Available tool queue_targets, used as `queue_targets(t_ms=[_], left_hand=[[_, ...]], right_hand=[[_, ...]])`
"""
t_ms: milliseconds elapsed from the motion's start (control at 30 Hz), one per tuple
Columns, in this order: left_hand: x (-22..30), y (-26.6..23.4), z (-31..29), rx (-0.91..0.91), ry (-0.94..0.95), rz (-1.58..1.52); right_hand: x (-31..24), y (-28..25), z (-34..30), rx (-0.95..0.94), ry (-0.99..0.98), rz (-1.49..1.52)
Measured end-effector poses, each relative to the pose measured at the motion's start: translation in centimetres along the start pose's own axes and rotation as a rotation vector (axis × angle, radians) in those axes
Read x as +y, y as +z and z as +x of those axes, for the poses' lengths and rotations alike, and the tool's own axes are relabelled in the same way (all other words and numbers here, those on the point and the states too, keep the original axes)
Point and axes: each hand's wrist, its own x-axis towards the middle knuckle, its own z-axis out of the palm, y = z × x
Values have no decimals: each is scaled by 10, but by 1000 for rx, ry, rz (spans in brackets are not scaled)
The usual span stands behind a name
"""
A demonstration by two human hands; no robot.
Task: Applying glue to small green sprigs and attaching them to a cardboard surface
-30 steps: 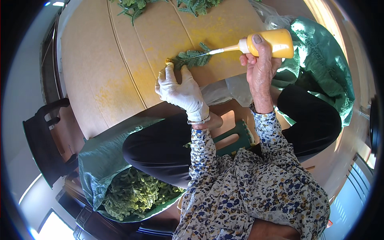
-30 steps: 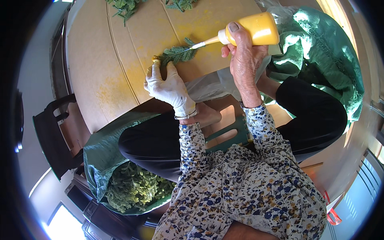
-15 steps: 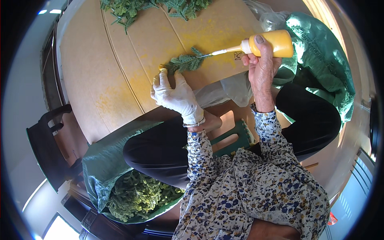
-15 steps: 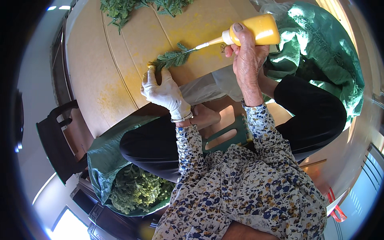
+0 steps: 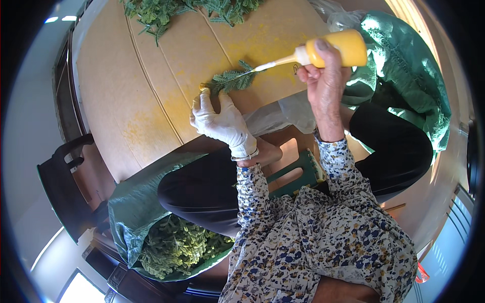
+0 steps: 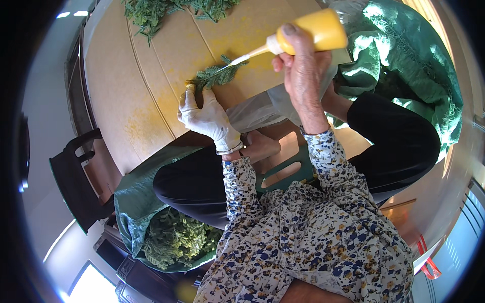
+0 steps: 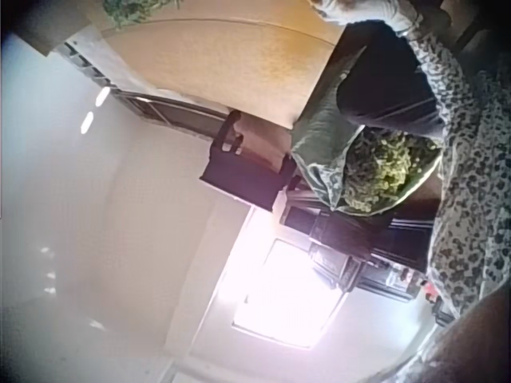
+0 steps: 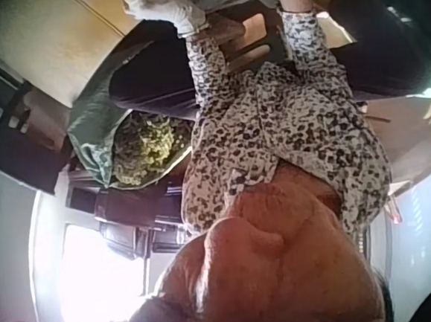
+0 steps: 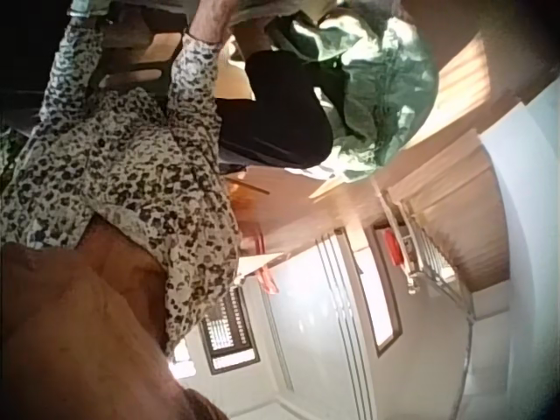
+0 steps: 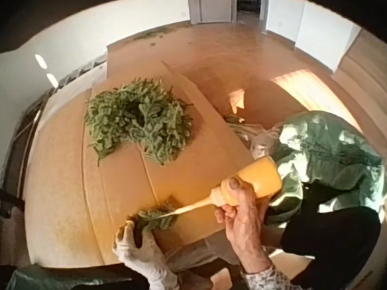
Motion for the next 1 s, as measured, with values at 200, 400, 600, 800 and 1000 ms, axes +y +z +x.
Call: queue_targets(t_ms=[200,400,600,800,1000], left_hand=[[-1,1,-2,38,-11,-74],[0,-3,0,11,16,-1],[3,-5,0,-2,19,15],[5,-6,0,7,-3,-22],[5,-5,-1,1,6,4]], right_hand=[[10,4,-2,-33,44,-44],[5,-6,6,0,-45,-34],[-1,-18,10,-9,-25,-46],[-14,-21,9,39,-30,43],[-5,-9,4,-16,15,4]])
